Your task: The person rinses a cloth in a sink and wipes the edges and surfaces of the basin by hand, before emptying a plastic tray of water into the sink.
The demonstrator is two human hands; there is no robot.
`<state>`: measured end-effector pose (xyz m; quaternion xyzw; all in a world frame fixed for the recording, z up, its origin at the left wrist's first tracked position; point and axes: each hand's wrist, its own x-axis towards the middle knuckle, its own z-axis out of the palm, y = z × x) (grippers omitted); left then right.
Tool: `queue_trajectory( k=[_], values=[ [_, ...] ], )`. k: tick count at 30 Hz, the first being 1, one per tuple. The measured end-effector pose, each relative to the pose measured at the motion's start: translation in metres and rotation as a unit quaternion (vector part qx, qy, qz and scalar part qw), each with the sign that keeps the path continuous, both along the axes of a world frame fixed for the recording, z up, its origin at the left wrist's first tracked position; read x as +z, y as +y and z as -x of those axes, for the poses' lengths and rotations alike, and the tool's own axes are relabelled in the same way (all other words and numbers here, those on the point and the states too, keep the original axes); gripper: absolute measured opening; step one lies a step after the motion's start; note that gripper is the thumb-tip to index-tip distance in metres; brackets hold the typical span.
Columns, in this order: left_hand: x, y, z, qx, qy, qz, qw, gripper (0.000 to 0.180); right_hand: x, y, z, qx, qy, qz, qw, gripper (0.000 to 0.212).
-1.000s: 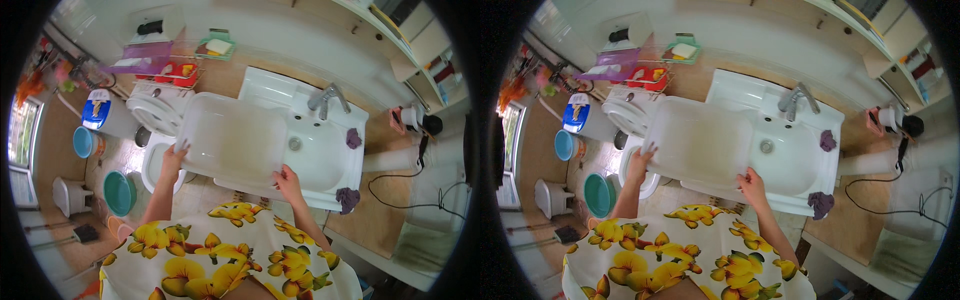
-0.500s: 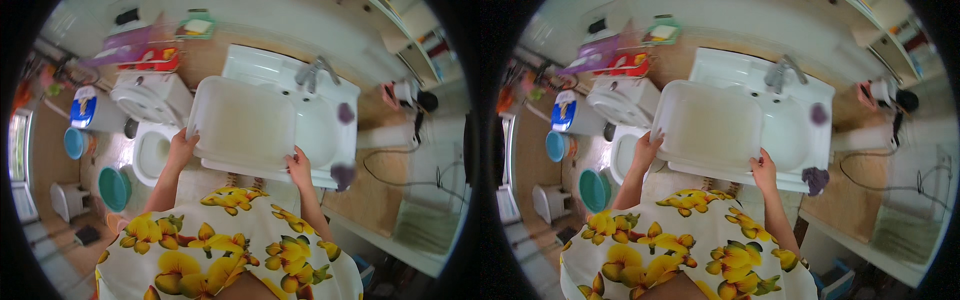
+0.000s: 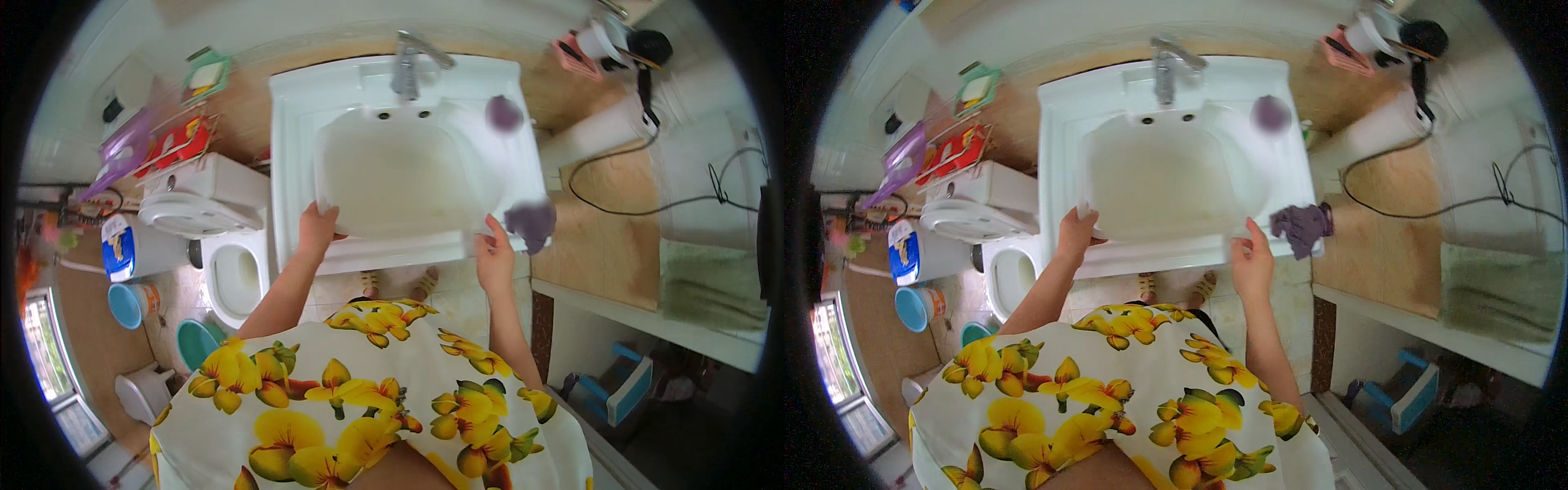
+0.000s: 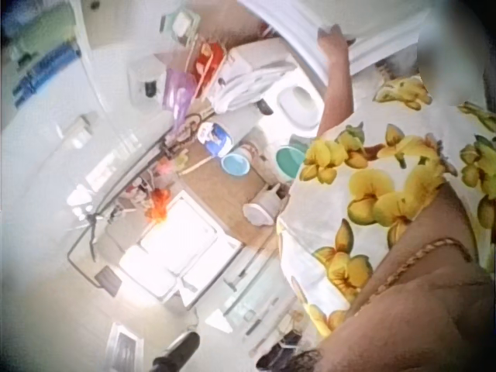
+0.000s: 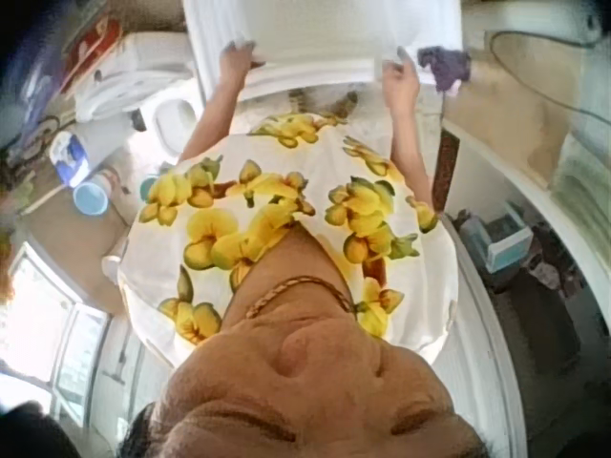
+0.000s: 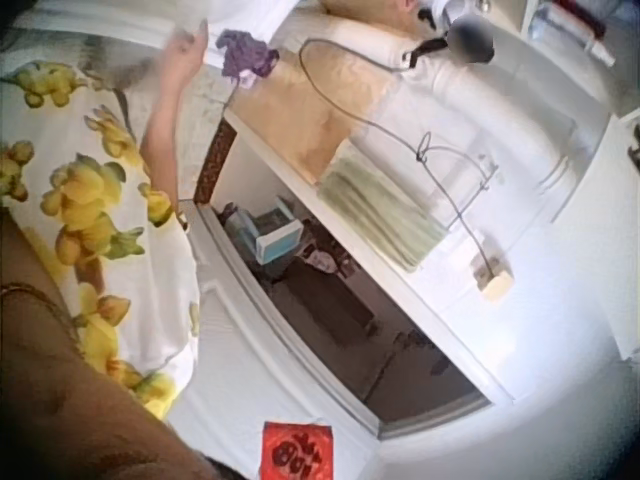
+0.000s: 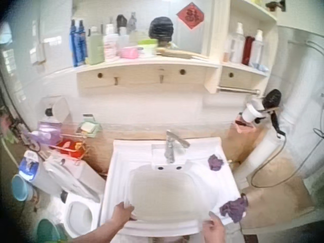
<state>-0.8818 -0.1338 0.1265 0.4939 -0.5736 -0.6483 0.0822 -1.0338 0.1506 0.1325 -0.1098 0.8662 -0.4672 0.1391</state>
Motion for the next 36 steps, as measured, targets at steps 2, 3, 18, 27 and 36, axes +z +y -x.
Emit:
queue_trajectory(
  k=[2, 3, 18, 27, 36],
  values=[
    [-0.009, 0.012, 0.009, 0.014, -0.025, -0.015, 0.999, 0.036, 0.001, 0.016, 0.000, 0.020, -0.012, 0.041, 0.999, 0.044],
    [-0.014, 0.011, 0.012, 0.036, -0.052, -0.025, 0.998, 0.038, 0.003, 0.023, 0.002, 0.011, -0.014, 0.043, 0.999, 0.044],
    [-0.013, 0.048, 0.021, -0.173, -0.274, 0.526, 0.786, 0.061, 0.009, 0.125, 0.052, -0.073, 0.074, 0.111, 0.988, 0.038],
    [0.021, 0.126, 0.088, -0.256, 0.023, 0.347, 0.902, 0.057, 0.009, 0.113, 0.080, -0.046, 0.268, -0.093, 0.958, 0.049],
    [0.020, 0.194, 0.178, -0.440, 0.113, 0.250, 0.855, 0.073, -0.014, 0.097, 0.108, -0.044, 0.100, -0.052, 0.993, 0.033]
  ],
)
